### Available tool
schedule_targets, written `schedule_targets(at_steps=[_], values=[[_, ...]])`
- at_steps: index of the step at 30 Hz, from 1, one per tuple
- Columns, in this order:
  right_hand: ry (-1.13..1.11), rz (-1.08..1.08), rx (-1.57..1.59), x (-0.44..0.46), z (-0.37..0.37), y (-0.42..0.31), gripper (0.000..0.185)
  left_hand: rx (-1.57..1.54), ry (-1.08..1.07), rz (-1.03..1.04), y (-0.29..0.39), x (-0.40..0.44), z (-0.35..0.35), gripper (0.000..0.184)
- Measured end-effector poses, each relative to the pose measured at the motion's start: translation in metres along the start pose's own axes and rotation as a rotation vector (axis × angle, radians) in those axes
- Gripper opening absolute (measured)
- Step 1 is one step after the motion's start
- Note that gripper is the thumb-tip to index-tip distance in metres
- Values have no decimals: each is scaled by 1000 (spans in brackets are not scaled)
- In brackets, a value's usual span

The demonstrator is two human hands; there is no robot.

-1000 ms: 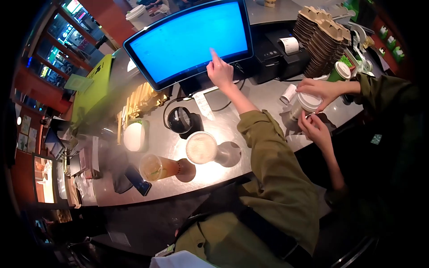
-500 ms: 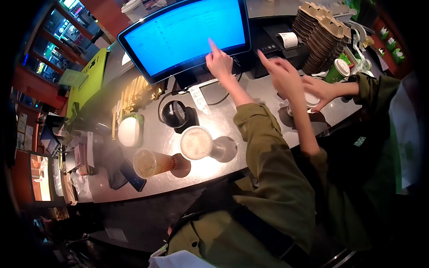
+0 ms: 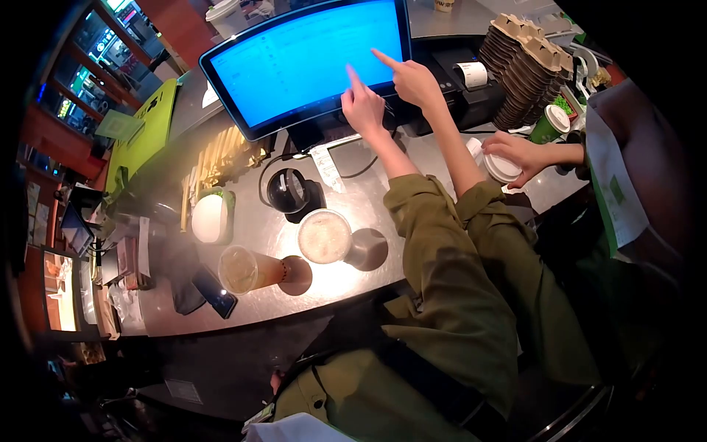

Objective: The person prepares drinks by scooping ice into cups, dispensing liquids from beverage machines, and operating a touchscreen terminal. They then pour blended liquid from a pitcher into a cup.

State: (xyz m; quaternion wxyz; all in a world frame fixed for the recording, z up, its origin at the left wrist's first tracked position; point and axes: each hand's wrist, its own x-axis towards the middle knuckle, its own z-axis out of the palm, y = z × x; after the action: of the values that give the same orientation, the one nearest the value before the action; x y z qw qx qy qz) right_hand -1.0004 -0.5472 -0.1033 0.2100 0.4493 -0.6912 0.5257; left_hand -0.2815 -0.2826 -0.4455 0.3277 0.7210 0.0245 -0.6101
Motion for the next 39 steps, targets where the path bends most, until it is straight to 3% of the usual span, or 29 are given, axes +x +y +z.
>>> schedule_targets(at_steps=[34, 39], values=[[-145, 26, 33, -27, -12, 2, 46, 95, -141, 38, -17, 13, 5, 30], [-178, 73, -12, -19, -5, 4, 51, 62, -56, 13, -8, -4, 15, 28]])
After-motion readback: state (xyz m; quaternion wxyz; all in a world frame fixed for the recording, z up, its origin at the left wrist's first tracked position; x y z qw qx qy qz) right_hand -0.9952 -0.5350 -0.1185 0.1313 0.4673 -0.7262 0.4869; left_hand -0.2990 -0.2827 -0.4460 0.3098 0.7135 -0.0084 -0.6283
